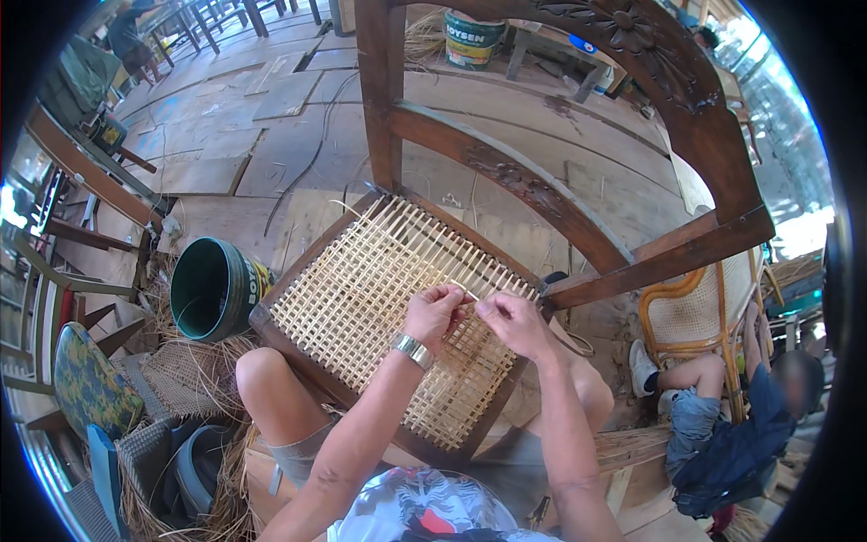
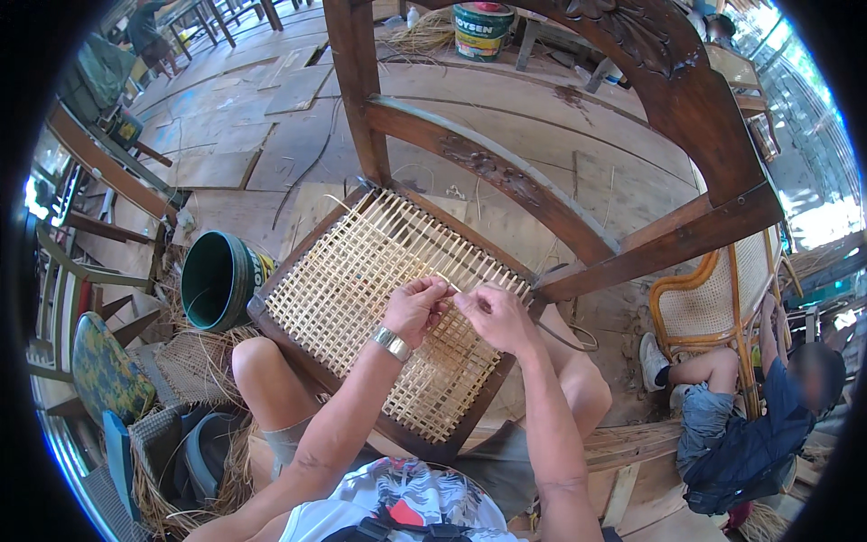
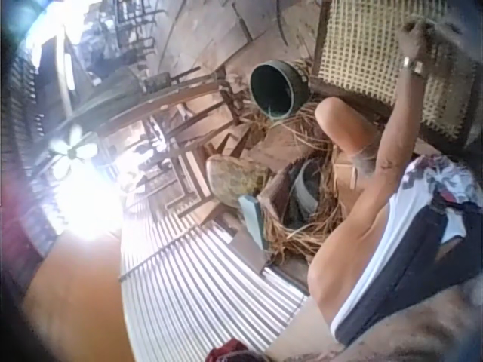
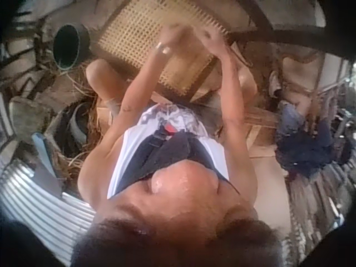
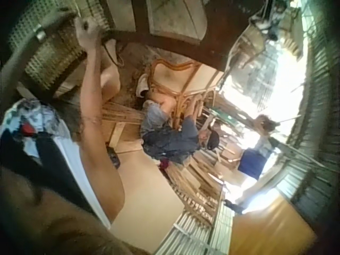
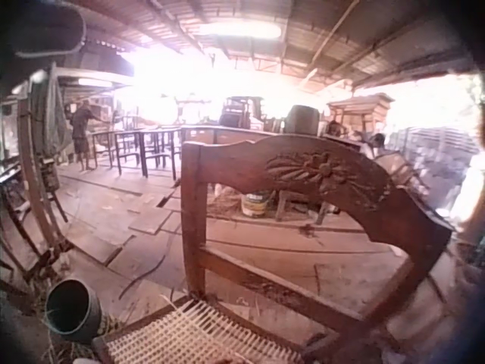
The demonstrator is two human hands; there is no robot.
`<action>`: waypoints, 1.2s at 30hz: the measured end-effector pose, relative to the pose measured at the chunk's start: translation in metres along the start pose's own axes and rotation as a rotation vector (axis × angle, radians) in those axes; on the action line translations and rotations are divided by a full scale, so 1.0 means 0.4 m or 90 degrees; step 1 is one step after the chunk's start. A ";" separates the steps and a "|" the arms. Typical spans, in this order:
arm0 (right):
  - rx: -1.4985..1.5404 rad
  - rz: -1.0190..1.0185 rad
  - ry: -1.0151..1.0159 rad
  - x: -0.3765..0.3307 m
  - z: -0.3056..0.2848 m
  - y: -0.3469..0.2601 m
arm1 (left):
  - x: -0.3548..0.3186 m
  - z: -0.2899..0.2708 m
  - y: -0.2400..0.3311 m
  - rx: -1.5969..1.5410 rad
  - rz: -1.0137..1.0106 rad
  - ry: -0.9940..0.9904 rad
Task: The recorder is weaving a chair seat using thin strips of bamboo or wood.
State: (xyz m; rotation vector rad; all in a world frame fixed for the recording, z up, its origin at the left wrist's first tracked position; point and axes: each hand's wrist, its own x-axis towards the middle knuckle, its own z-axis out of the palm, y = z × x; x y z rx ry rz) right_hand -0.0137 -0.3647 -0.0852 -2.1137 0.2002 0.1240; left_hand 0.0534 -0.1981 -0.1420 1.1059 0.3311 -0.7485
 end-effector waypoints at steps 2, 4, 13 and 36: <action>-0.069 -0.010 0.030 0.009 0.018 -0.003 | -0.003 0.005 -0.006 -0.036 0.007 -0.015; -0.076 0.050 0.041 0.020 0.038 -0.001 | -0.009 0.016 -0.004 -0.055 0.007 -0.002; 0.037 0.029 0.151 0.025 0.107 0.064 | -0.011 0.052 -0.001 0.059 0.101 0.158; 0.175 0.115 -0.019 0.099 0.097 0.108 | 0.052 0.022 -0.037 0.347 0.219 0.230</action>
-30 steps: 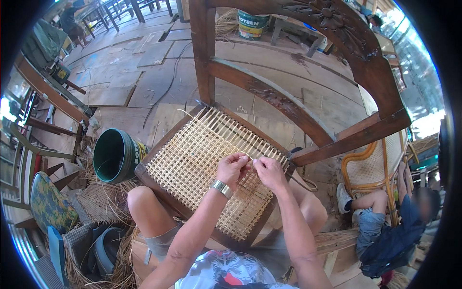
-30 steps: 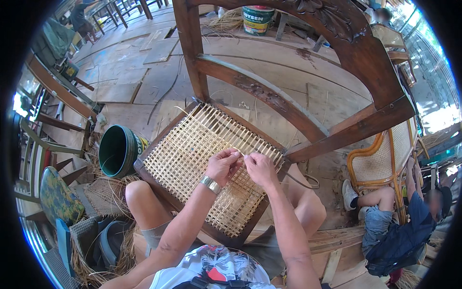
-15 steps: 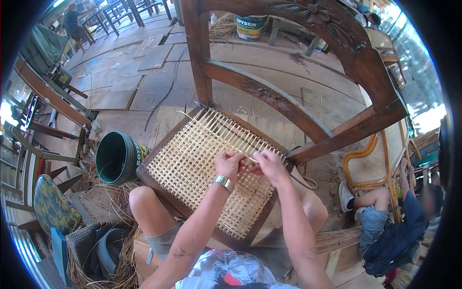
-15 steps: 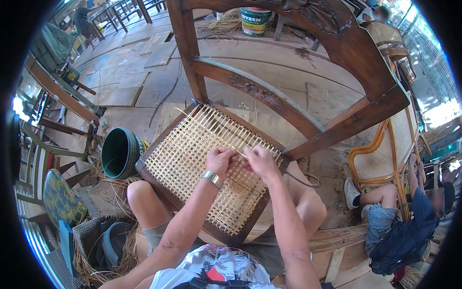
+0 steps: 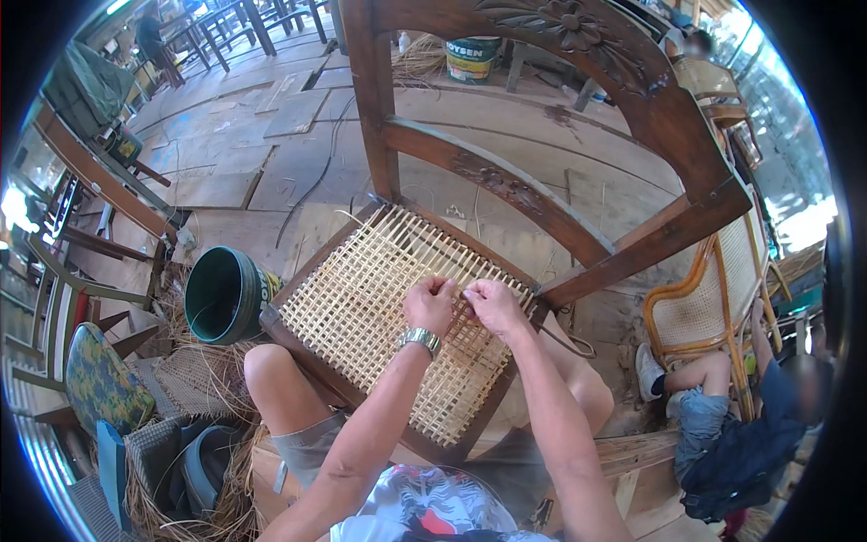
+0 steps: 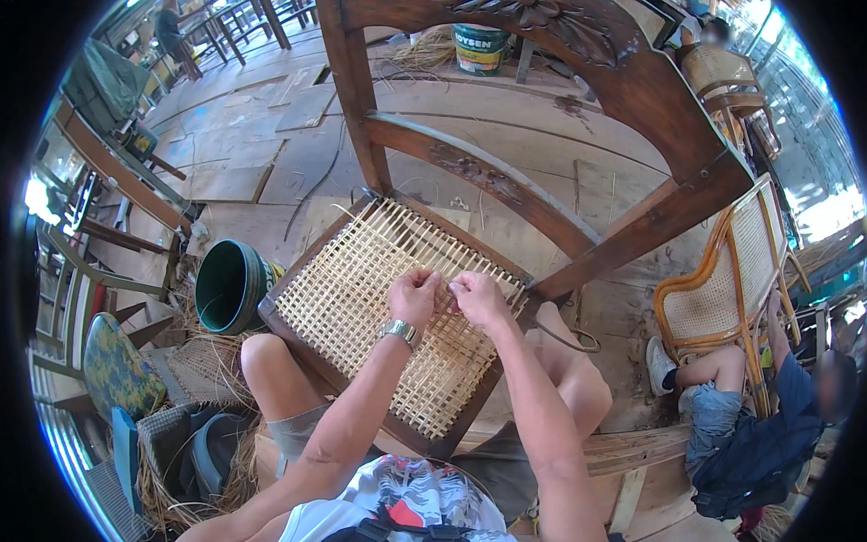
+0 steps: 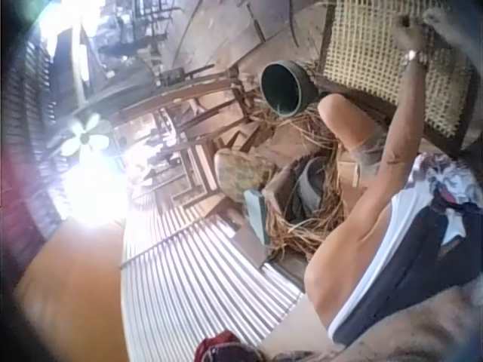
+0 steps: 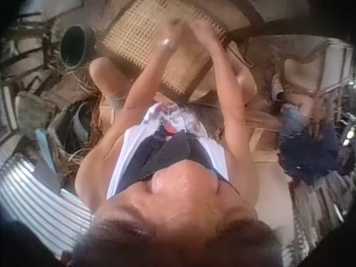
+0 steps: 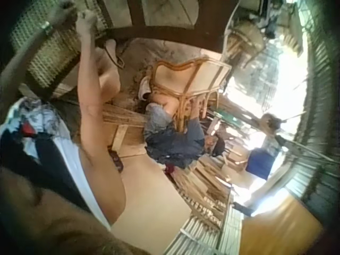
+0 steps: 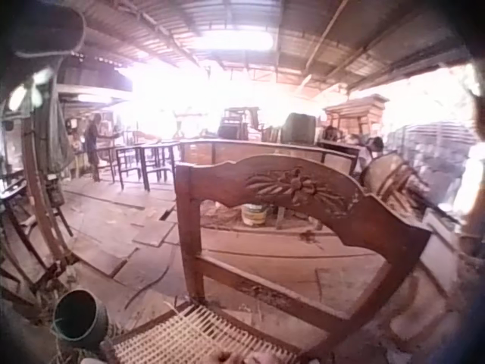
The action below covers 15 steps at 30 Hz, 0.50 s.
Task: The recorder is weaving a chair seat using thin strips of bamboo or wood.
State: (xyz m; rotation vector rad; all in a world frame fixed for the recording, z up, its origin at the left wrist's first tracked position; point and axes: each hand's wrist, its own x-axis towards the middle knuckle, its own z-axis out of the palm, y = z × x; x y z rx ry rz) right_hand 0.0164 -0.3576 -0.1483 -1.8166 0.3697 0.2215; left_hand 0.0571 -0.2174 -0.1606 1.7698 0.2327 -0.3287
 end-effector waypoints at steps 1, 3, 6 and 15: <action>-0.047 -0.039 0.054 0.005 0.014 0.017 | 0.007 0.004 -0.006 -0.009 -0.006 0.023; -0.127 -0.058 0.116 -0.020 0.030 -0.010 | -0.005 0.003 0.013 -0.017 -0.016 0.049; -0.144 -0.108 0.158 -0.022 0.041 0.004 | -0.003 -0.005 0.032 -0.011 -0.003 0.016; -0.209 -0.116 0.201 -0.004 0.087 0.020 | -0.005 -0.019 0.072 -0.343 -0.217 0.016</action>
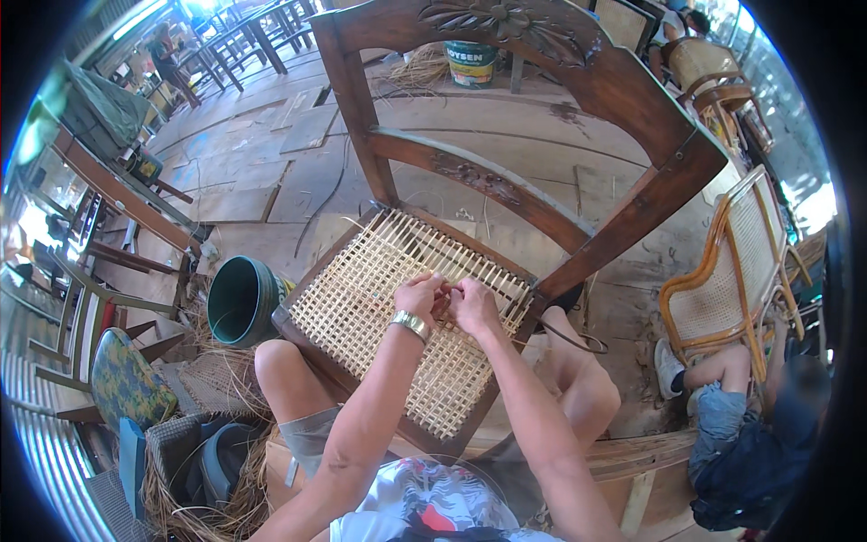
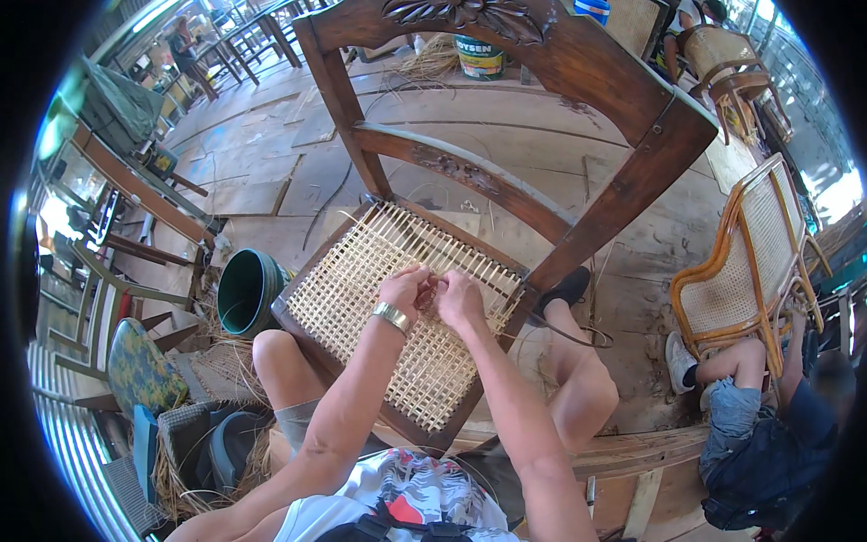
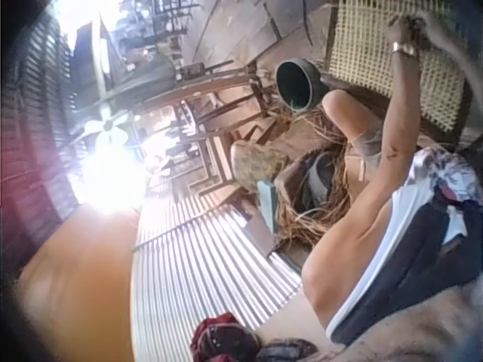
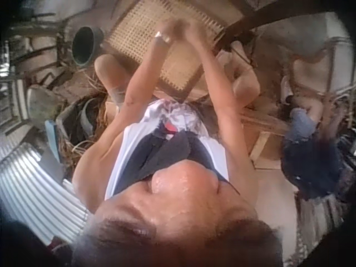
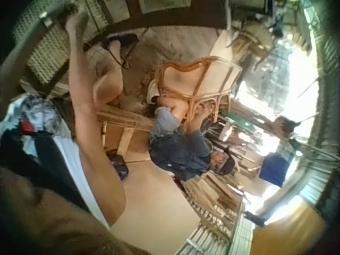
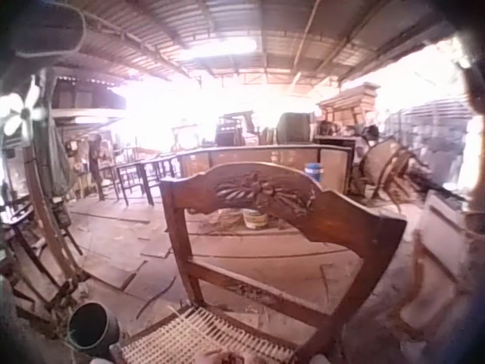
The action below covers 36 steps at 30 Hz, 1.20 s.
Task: The recorder is weaving a chair seat using thin strips of bamboo or wood.
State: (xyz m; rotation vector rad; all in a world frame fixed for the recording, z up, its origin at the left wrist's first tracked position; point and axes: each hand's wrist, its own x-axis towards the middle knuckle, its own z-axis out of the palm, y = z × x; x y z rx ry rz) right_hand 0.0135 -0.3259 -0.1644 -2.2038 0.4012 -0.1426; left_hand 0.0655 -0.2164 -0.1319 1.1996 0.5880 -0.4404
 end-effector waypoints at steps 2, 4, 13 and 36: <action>-0.006 -0.026 0.034 0.001 0.015 0.000 | 0.014 -0.012 0.003 -0.034 -0.029 -0.006; 0.006 0.035 0.027 -0.007 0.006 -0.024 | 0.021 -0.026 0.005 -0.001 -0.046 -0.046; 0.053 0.047 -0.031 -0.009 -0.019 -0.016 | 0.000 -0.022 -0.037 0.712 0.526 0.133; 0.085 -0.001 0.061 -0.073 -0.008 -0.041 | -0.052 0.012 -0.022 0.542 0.363 0.145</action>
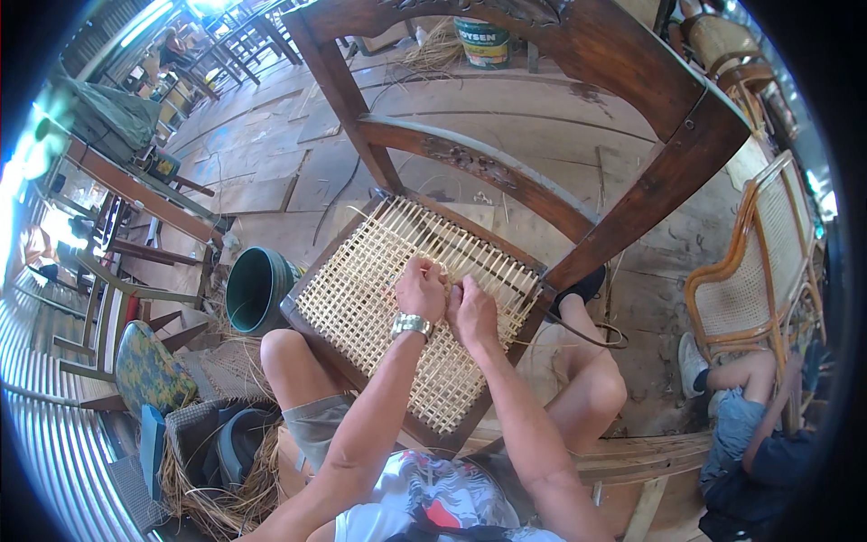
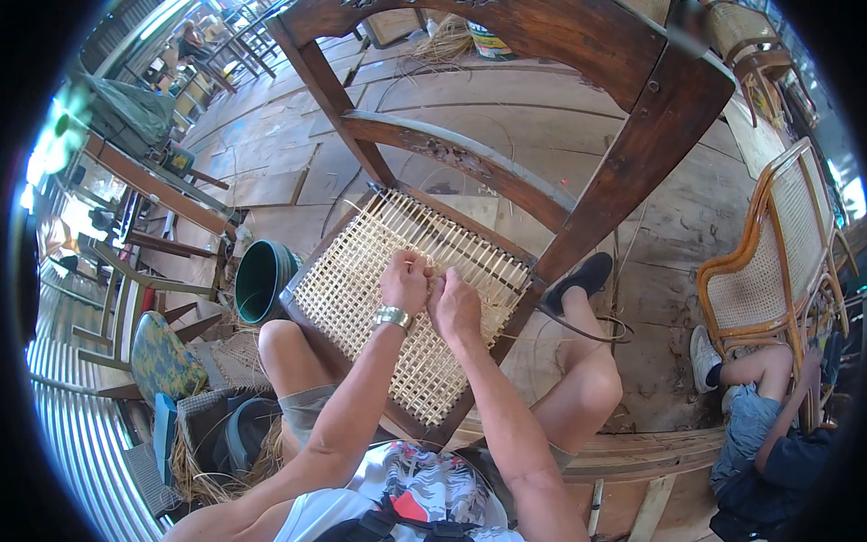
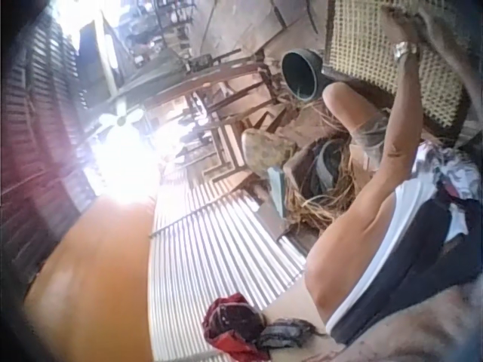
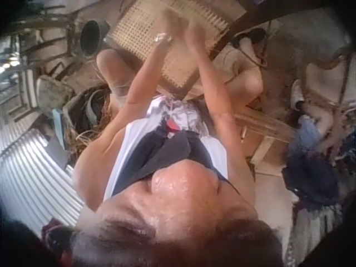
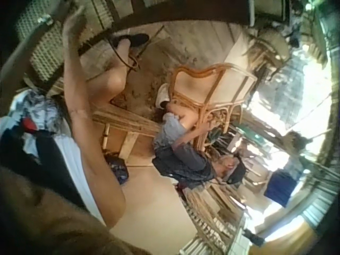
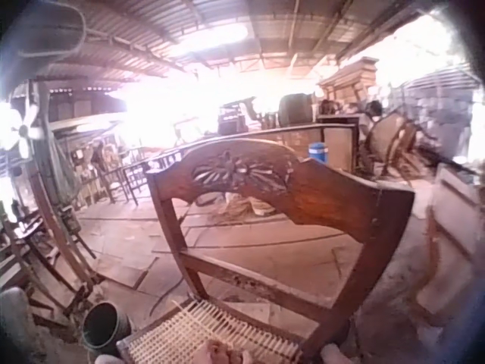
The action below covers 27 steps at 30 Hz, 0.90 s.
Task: The recorder is weaving a chair seat using thin strips of bamboo or wood.
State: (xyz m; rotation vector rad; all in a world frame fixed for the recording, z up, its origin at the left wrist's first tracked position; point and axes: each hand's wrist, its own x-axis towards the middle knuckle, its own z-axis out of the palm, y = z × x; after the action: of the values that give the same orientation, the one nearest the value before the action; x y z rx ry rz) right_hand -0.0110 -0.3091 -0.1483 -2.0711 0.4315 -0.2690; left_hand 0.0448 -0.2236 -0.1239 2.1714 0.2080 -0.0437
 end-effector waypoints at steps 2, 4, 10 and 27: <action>-0.019 0.027 -0.025 -0.004 -0.008 -0.006 | 0.025 0.014 -0.003 -0.106 -0.101 -0.049; -0.028 0.004 -0.032 -0.023 -0.006 -0.036 | 0.073 0.020 -0.051 -0.139 -0.158 -0.064; -0.064 -0.010 -0.058 -0.024 -0.006 -0.035 | 0.140 0.084 -0.147 0.007 -0.019 -0.045; 0.012 -0.014 0.001 -0.001 0.010 0.000 | 0.081 -0.001 -0.075 -0.365 -0.165 -0.223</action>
State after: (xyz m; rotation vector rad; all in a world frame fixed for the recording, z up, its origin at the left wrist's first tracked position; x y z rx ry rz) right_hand -0.0097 -0.3056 -0.1503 -2.0578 0.4060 -0.2869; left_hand 0.0717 -0.2020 -0.1517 1.5254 0.2604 -0.4532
